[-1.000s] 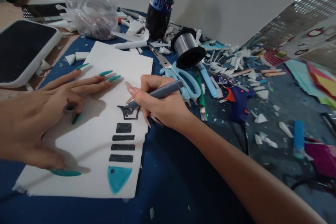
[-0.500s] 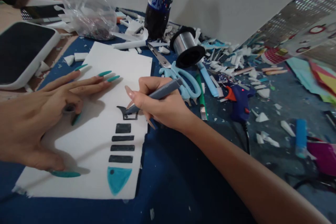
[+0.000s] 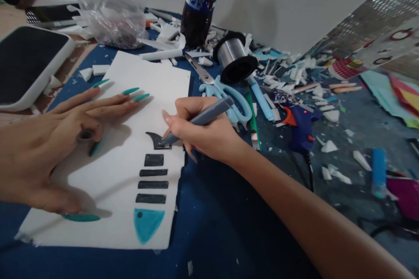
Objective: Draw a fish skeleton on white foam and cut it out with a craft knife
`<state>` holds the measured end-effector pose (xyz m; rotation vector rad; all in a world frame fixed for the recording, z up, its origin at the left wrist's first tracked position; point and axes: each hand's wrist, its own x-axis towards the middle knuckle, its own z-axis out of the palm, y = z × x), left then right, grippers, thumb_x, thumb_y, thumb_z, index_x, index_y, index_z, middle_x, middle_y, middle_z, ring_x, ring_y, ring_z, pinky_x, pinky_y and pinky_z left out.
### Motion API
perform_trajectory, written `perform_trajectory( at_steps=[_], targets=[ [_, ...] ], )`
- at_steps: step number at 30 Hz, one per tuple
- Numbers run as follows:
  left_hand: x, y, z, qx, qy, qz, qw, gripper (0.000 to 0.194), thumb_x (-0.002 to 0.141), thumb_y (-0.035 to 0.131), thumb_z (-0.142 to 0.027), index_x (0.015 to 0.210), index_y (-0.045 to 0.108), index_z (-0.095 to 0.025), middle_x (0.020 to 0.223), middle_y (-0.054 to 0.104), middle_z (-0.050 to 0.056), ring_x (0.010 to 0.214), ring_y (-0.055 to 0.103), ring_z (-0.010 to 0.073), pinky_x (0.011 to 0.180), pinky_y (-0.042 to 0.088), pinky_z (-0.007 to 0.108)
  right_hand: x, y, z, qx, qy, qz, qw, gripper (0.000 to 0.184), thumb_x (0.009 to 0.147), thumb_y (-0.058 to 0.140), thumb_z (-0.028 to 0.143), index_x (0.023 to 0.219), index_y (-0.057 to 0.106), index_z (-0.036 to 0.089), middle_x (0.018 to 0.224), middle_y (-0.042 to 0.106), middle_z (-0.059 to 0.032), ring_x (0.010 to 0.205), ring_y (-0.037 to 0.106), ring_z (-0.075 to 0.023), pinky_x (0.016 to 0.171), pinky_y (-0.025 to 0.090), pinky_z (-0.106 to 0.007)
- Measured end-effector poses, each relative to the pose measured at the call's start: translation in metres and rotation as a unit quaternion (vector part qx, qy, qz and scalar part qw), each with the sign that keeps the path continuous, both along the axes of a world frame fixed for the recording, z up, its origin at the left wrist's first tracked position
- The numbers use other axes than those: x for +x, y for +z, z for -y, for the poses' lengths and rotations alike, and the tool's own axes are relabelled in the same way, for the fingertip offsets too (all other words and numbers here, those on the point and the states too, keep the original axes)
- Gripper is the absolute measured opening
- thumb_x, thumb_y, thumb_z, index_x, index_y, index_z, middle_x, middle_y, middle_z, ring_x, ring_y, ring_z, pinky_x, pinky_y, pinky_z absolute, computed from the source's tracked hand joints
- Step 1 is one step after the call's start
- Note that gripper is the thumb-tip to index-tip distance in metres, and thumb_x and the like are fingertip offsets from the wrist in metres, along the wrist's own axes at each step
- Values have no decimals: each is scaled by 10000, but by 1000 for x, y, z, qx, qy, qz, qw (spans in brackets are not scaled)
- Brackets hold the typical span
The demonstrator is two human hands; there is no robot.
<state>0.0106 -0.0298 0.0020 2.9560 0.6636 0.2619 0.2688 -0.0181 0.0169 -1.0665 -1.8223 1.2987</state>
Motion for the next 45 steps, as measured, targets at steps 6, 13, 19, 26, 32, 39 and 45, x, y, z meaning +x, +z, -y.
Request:
perform_trajectory(
  at_steps=[6,13,19,26,32,39,45],
  targets=[
    [-1,-2,2,-13,8,22,1000,527,694,564,-613,885,327,-182,1504,153,186,1404,115,304,1157,100,481,0,-1,1,1,-3,-6,1000,404,792,576,151,438,383,172,341,406,94,258,378,-13,334,360,-148],
    [-1,-5,3,-45,20,48,998,569,663,576,-667,867,345,-188,1512,157,148,1400,139,310,1168,88,485,0,0,2,13,-15,14,1000,373,801,565,126,448,452,169,342,434,86,268,395,-10,336,359,-142],
    [0,-4,2,-52,29,44,997,520,667,528,-628,899,374,-188,1517,156,87,1392,161,322,1162,102,518,1,-2,2,21,-27,8,999,398,805,564,129,444,401,179,338,425,92,268,388,-18,388,407,-171],
    [-3,-5,2,-66,29,31,997,596,655,546,-604,1031,383,-171,1520,146,62,1387,146,351,1159,86,540,3,-5,2,39,-37,5,999,414,804,559,111,426,404,174,332,415,95,267,367,-10,442,460,-174],
    [-2,-3,3,-61,32,43,997,532,670,563,-626,890,367,-184,1523,142,94,1390,157,337,1163,102,522,4,-5,3,45,-52,0,998,417,807,551,106,425,398,175,324,410,95,263,375,-19,448,462,-183],
    [2,-3,3,-79,28,65,994,537,683,603,-627,818,327,-186,1512,156,159,1396,151,315,1152,85,526,6,-5,4,72,-66,10,995,430,809,542,99,414,399,191,323,410,81,264,378,-45,459,473,-231],
    [1,-4,3,-71,25,51,996,554,673,586,-658,828,324,-195,1516,145,149,1403,136,294,1168,61,488,6,-6,5,85,-57,4,995,417,812,532,91,426,407,186,324,402,90,248,377,-38,442,461,-229]
  ],
)
